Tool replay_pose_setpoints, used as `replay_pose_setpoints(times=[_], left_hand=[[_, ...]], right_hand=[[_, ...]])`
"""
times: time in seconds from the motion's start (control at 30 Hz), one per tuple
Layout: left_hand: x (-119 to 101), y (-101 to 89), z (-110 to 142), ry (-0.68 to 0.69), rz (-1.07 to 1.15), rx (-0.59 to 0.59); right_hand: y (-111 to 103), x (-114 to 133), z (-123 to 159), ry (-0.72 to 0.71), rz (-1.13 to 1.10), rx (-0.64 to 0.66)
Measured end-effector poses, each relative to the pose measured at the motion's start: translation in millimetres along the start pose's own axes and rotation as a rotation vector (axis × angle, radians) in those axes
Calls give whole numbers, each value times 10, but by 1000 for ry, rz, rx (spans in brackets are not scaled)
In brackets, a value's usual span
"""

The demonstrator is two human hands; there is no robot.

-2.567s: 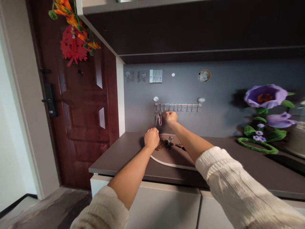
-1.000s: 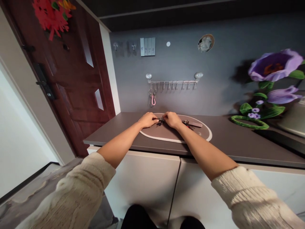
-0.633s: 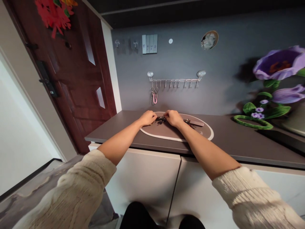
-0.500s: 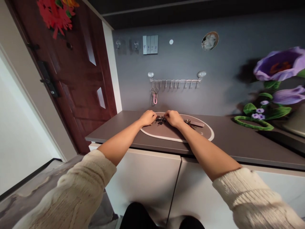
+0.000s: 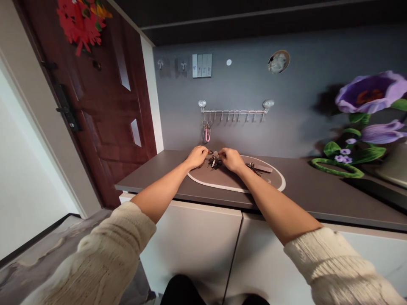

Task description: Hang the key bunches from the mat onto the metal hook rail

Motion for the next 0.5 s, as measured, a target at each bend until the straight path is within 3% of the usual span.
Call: replay_pose_setpoints(times=[0.3,0.5], left_hand=[[123,51,61,-245,312,84],[146,-21,14,-267,570,-65]], right_hand=[[-65,30,-15,-11,-115,-76],[-86,44,3,64,-312,-71]])
Point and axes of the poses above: each hand's wrist, its own z-axis away from the middle knuckle, its own y-axis out of the palm, x = y × z, the point moved 8 cm from there along -z, towards the middle knuckle, and after that the axes turned 5 degrees about -x, right-handed, at the moved point
